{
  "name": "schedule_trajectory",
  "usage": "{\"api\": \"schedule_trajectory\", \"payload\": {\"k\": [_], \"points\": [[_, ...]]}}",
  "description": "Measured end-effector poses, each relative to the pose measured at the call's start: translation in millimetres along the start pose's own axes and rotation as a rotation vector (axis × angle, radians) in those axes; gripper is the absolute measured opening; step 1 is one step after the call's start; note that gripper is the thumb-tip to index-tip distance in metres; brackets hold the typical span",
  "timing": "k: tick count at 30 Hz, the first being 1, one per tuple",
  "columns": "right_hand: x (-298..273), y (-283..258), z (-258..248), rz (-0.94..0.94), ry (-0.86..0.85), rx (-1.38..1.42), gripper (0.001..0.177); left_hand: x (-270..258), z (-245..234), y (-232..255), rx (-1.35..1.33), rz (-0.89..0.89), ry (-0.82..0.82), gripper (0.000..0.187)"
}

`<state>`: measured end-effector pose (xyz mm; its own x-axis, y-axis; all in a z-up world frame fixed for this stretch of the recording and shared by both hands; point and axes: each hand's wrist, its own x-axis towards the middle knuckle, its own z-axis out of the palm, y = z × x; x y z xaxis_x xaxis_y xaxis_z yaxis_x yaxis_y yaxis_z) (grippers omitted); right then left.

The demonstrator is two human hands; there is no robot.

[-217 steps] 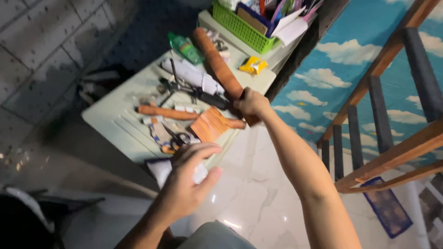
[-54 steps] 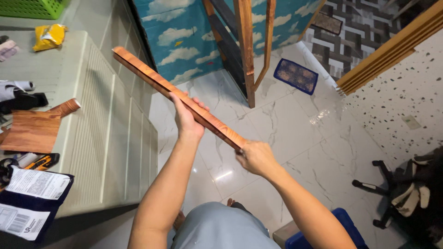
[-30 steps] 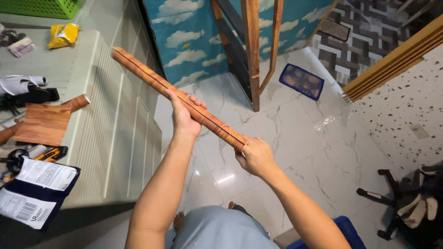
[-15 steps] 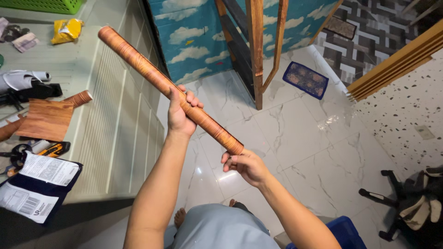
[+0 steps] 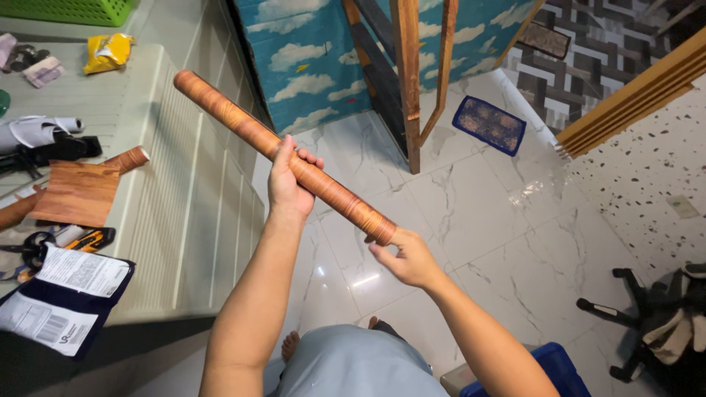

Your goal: The person applies multiple strips of decorative wood-grain tape to the side rails of a wooden ladder by hand.

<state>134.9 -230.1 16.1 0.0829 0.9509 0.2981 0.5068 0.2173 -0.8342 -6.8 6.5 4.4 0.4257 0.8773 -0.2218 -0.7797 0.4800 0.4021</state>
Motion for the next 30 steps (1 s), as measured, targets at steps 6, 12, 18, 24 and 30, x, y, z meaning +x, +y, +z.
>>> {"api": "schedule_trajectory", "payload": {"k": [6,12,18,24,30], "points": [[-3.3,31.0,9.9,0.218,-0.054,0.576,0.021,4.2,-4.1,-1.1,0.013,0.037,-0.060,0.023],[-9.3,43.8,14.1,0.330,-0.074,0.674,0.021,1.2,-5.7,1.9,0.001,0.036,-0.153,0.026],[-14.7,15.8,18.7,0.196,-0.149,0.198,0.046,-1.1,-9.4,8.1,0.062,0.076,-0.084,0.024],[0.6,-1.1,10.5,-0.089,0.023,-0.478,0.052,-5.7,-12.6,5.2,0.026,-0.024,-0.001,0.023],[-7.1,15.0,31.0,0.106,-0.012,0.060,0.033,-10.6,-15.1,7.1,-0.035,0.004,-0.036,0.022]]}}
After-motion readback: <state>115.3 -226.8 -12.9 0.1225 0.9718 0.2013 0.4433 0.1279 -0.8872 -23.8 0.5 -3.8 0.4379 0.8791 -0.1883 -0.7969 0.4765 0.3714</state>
